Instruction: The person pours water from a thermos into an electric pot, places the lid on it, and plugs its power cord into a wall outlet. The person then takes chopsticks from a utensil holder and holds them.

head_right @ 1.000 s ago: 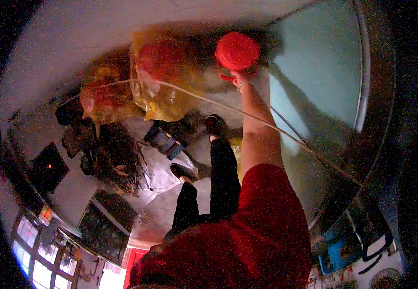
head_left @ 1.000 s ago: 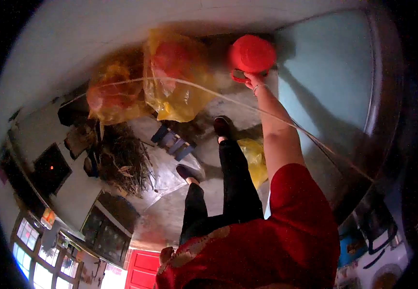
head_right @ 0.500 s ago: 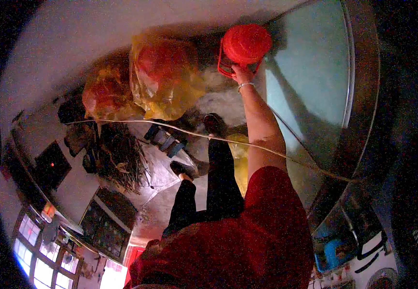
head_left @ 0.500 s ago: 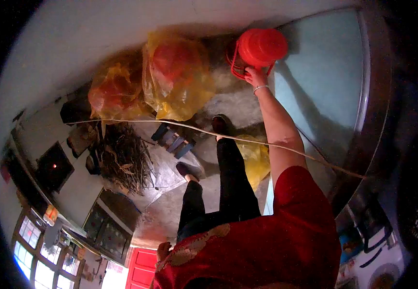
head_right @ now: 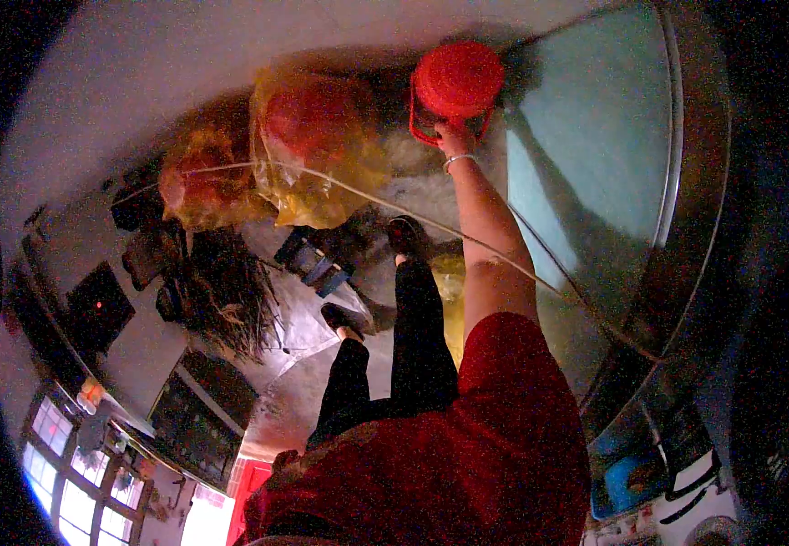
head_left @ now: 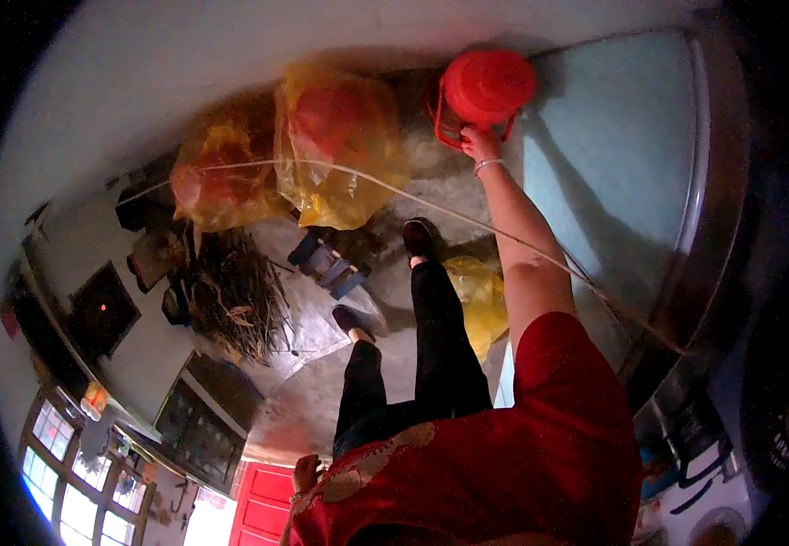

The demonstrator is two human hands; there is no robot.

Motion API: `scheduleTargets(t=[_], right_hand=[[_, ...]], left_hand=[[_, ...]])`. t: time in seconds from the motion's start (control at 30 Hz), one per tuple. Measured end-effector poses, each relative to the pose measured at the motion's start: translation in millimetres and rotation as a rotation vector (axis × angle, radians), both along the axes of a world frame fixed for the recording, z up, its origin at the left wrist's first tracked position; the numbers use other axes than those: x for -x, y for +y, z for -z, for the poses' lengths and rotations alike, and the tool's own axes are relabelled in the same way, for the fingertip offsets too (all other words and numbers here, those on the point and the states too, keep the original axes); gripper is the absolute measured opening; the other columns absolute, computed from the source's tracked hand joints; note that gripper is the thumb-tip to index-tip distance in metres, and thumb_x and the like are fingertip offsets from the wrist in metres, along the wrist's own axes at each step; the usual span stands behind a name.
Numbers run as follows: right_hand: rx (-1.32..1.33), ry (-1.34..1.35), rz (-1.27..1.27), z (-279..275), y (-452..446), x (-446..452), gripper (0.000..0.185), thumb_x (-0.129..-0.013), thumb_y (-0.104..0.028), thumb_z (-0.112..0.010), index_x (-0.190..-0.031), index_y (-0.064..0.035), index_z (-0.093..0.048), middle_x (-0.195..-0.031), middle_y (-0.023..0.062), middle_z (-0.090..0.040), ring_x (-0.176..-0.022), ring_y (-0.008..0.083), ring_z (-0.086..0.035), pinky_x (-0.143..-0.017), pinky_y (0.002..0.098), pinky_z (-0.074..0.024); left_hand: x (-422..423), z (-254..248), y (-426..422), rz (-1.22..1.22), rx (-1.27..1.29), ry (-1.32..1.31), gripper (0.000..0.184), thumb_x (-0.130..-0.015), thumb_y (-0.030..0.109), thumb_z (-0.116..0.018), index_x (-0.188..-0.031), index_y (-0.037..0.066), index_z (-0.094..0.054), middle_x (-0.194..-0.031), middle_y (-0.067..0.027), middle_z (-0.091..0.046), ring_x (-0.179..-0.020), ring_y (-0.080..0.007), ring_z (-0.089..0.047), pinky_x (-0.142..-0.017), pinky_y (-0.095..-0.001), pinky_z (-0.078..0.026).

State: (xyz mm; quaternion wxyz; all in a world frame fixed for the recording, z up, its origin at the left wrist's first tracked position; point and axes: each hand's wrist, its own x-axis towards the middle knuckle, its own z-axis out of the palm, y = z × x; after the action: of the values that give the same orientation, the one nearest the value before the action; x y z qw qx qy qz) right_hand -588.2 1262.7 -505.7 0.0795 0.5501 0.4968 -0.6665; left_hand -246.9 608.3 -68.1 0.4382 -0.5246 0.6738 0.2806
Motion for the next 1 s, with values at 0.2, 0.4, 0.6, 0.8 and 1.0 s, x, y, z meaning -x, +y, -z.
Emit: scheduleTargets(t=[0.2, 0.4, 0.6, 0.8, 1.0], right_hand=[[0.004, 0.028, -0.001, 4, -6, -2, 0.025, -0.069, -0.016, -0.065, -0.091, -0.0098, -0.055, -0.080, 0.0016, -0.057, -0.061, 0.0162, -0.055, -0.054, 0.0276, -0.0481], [-0.136, 0.108, -0.052, -6, -19, -41, 0.021, -0.071, -0.009, -0.064, -0.088, -0.0056, -0.052, -0.071, 0.0036, -0.054, -0.053, 0.0121, -0.051, -0.042, 0.0214, -0.0400], [-0.303, 0.034, -0.255, -38, -53, -107, 0.019, -0.072, -0.021, -0.058, -0.081, -0.0050, -0.056, -0.073, 0.0113, -0.059, -0.063, 0.0262, -0.054, -0.053, 0.0364, -0.0407], [-0.463, -0.105, -0.379, -90, -103, -194, 0.022, -0.074, -0.026, -0.057, -0.084, -0.0058, -0.060, -0.087, 0.0149, -0.063, -0.077, 0.0333, -0.059, -0.067, 0.0427, -0.0452], [-0.170, -0.200, -0.337, -184, -174, -302, 0.045, -0.076, -0.039, -0.059, -0.110, -0.0095, -0.058, -0.101, 0.0152, -0.062, -0.096, 0.0230, -0.058, -0.081, 0.0358, -0.0439]], left_hand=[[3, -8, -4, 0.454, -0.106, 0.078, 0.030, -0.083, 0.025, -0.060, -0.102, 0.002, -0.055, -0.095, -0.0101, -0.060, -0.087, -0.0191, -0.059, -0.067, -0.0314, -0.053], [0, 23, -24, -0.018, -0.002, -0.009, 0.028, -0.083, 0.024, -0.060, -0.102, 0.004, -0.056, -0.096, -0.0081, -0.059, -0.089, -0.0169, -0.058, -0.066, -0.0294, -0.050], [46, 36, -20, 0.013, -0.070, 0.065, 0.026, -0.083, 0.026, -0.059, -0.098, 0.005, -0.056, -0.093, -0.0076, -0.060, -0.087, -0.0162, -0.057, -0.066, -0.0281, -0.048], [75, 62, -79, -0.189, -0.371, 0.172, 0.033, -0.083, 0.026, -0.059, -0.106, 0.003, -0.055, -0.092, -0.0073, -0.060, -0.086, -0.0177, -0.057, -0.069, -0.0294, -0.050], [137, 103, -134, 0.520, -0.285, 0.159, 0.027, -0.085, 0.020, -0.055, -0.106, 0.003, -0.054, -0.110, -0.0081, -0.055, -0.094, -0.0175, -0.055, -0.070, -0.0320, -0.050]])
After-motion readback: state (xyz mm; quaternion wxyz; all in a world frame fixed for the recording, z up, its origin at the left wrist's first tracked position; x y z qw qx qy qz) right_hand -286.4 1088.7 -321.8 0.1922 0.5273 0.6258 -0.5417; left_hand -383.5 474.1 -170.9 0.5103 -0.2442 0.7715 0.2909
